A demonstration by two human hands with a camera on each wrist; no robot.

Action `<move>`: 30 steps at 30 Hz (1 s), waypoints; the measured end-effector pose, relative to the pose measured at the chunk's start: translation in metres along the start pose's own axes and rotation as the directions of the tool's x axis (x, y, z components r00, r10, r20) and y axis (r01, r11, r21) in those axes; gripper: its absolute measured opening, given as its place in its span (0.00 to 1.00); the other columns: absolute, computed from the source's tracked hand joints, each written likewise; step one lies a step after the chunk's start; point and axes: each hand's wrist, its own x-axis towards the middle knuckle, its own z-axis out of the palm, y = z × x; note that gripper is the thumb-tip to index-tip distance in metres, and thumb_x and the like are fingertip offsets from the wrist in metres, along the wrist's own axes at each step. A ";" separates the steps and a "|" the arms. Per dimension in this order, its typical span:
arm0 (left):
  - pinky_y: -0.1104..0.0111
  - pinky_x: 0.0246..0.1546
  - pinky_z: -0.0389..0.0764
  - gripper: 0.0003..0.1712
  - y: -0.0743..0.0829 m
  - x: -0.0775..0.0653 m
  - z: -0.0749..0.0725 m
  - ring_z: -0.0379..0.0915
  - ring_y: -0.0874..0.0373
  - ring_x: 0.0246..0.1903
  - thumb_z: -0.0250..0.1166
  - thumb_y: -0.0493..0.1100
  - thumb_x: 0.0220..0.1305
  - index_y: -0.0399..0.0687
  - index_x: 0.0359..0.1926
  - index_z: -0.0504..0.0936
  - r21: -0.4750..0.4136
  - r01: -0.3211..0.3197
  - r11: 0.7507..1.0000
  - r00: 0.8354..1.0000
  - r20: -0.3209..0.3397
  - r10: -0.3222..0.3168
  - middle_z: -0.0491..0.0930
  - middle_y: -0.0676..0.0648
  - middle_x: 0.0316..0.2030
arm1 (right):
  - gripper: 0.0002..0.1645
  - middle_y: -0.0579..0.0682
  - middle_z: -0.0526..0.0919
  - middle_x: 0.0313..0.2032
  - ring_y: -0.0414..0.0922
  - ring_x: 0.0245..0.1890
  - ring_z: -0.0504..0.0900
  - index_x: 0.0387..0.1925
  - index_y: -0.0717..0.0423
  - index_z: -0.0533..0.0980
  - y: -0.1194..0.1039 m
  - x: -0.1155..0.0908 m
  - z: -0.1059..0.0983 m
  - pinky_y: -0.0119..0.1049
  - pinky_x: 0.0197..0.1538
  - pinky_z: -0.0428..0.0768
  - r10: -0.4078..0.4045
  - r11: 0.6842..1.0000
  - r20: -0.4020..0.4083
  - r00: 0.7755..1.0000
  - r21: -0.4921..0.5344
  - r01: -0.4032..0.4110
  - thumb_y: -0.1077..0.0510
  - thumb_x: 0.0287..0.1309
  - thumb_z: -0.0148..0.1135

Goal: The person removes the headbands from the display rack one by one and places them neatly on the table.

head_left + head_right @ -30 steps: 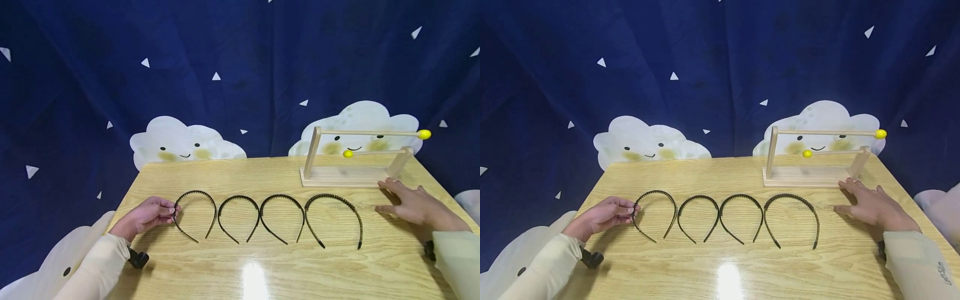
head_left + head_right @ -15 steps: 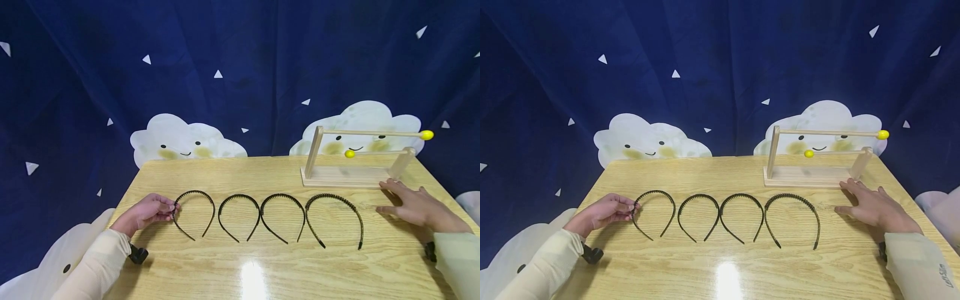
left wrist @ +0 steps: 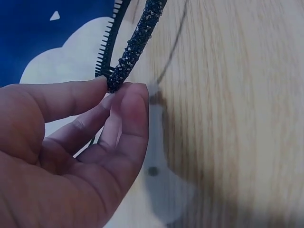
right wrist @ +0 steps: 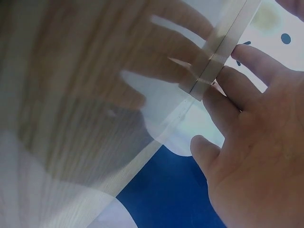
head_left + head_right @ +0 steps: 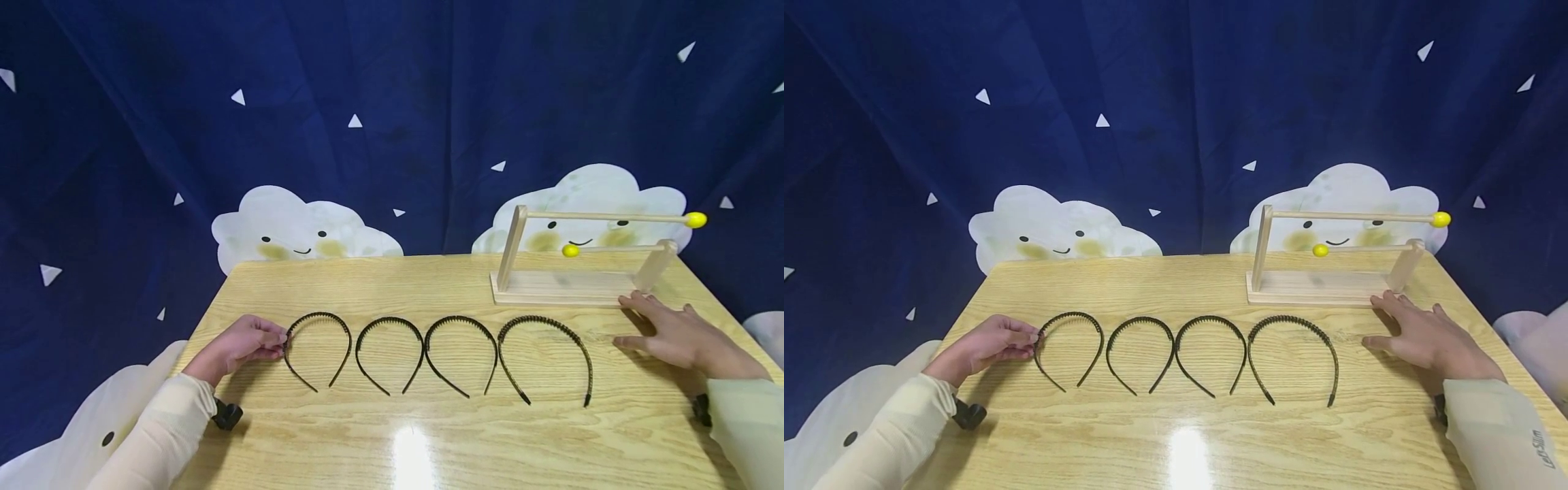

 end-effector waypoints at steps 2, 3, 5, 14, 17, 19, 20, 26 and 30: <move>0.68 0.36 0.85 0.12 -0.002 0.001 0.000 0.81 0.58 0.31 0.60 0.27 0.68 0.18 0.47 0.79 0.012 0.004 1.000 1.000 -0.009 -0.004 0.83 0.46 0.31 | 0.57 0.78 0.49 0.71 0.75 0.70 0.47 0.73 0.71 0.55 -0.001 0.000 0.000 0.81 0.59 0.40 -0.001 1.000 0.001 1.000 -0.002 0.001 0.32 0.63 0.60; 0.68 0.36 0.85 0.11 -0.002 0.001 0.000 0.81 0.58 0.31 0.60 0.27 0.68 0.18 0.46 0.79 0.019 0.007 1.000 1.000 -0.013 -0.006 0.83 0.47 0.31 | 0.57 0.77 0.49 0.71 0.75 0.70 0.46 0.73 0.71 0.55 0.000 0.000 0.000 0.81 0.59 0.40 -0.003 1.000 0.000 1.000 -0.002 0.003 0.32 0.64 0.60; 0.68 0.37 0.85 0.11 -0.004 0.002 -0.001 0.81 0.58 0.31 0.60 0.27 0.68 0.18 0.46 0.80 0.033 0.005 0.999 1.000 -0.020 -0.004 0.83 0.47 0.31 | 0.58 0.77 0.48 0.72 0.75 0.71 0.46 0.73 0.71 0.55 0.000 0.001 0.001 0.81 0.59 0.39 -0.002 1.000 -0.001 1.000 0.002 0.002 0.31 0.63 0.60; 0.66 0.36 0.85 0.13 -0.006 0.000 0.000 0.80 0.57 0.31 0.60 0.26 0.67 0.14 0.46 0.77 0.091 -0.009 0.996 0.999 -0.049 0.013 0.83 0.45 0.31 | 0.60 0.77 0.50 0.72 0.76 0.70 0.47 0.73 0.71 0.56 0.000 0.004 0.003 0.81 0.60 0.37 0.002 1.000 -0.003 1.000 0.014 -0.002 0.30 0.60 0.62; 0.65 0.36 0.85 0.12 -0.006 0.000 0.000 0.81 0.57 0.32 0.60 0.26 0.67 0.14 0.46 0.78 0.112 -0.018 0.994 0.998 -0.062 0.025 0.84 0.44 0.31 | 0.60 0.77 0.50 0.72 0.76 0.70 0.47 0.73 0.71 0.56 0.000 0.005 0.002 0.81 0.60 0.37 0.008 1.000 -0.001 1.000 0.008 -0.008 0.30 0.60 0.63; 0.65 0.37 0.85 0.13 -0.005 0.000 0.000 0.81 0.57 0.32 0.60 0.26 0.67 0.14 0.46 0.78 0.125 -0.026 0.992 0.997 -0.069 0.035 0.84 0.43 0.31 | 0.60 0.77 0.50 0.71 0.76 0.70 0.47 0.73 0.72 0.56 0.000 0.005 0.002 0.81 0.60 0.38 0.007 1.000 0.000 1.000 0.007 -0.007 0.31 0.60 0.63; 0.65 0.37 0.85 0.13 -0.004 0.000 0.001 0.81 0.57 0.32 0.60 0.27 0.68 0.14 0.46 0.78 0.134 -0.029 0.991 0.996 -0.076 0.040 0.85 0.43 0.31 | 0.59 0.77 0.50 0.71 0.76 0.70 0.47 0.73 0.72 0.56 0.000 0.005 0.002 0.81 0.60 0.38 0.004 1.000 -0.001 1.000 0.009 -0.004 0.31 0.61 0.63; 0.63 0.40 0.84 0.20 0.007 -0.006 0.005 0.81 0.54 0.38 0.59 0.36 0.74 0.17 0.54 0.76 0.219 -0.041 0.975 0.988 -0.135 0.072 0.85 0.38 0.40 | 0.58 0.77 0.50 0.71 0.76 0.70 0.47 0.73 0.72 0.56 0.002 0.004 0.005 0.82 0.59 0.40 -0.003 1.000 0.001 1.000 0.018 0.003 0.33 0.61 0.64; 0.55 0.50 0.81 0.28 0.020 -0.011 0.011 0.79 0.43 0.52 0.58 0.45 0.76 0.24 0.63 0.72 0.336 -0.086 0.938 0.974 -0.172 0.151 0.79 0.32 0.55 | 0.56 0.77 0.50 0.72 0.75 0.71 0.46 0.73 0.71 0.56 0.003 0.004 0.006 0.81 0.60 0.40 -0.023 0.999 -0.013 1.000 0.027 0.023 0.33 0.63 0.62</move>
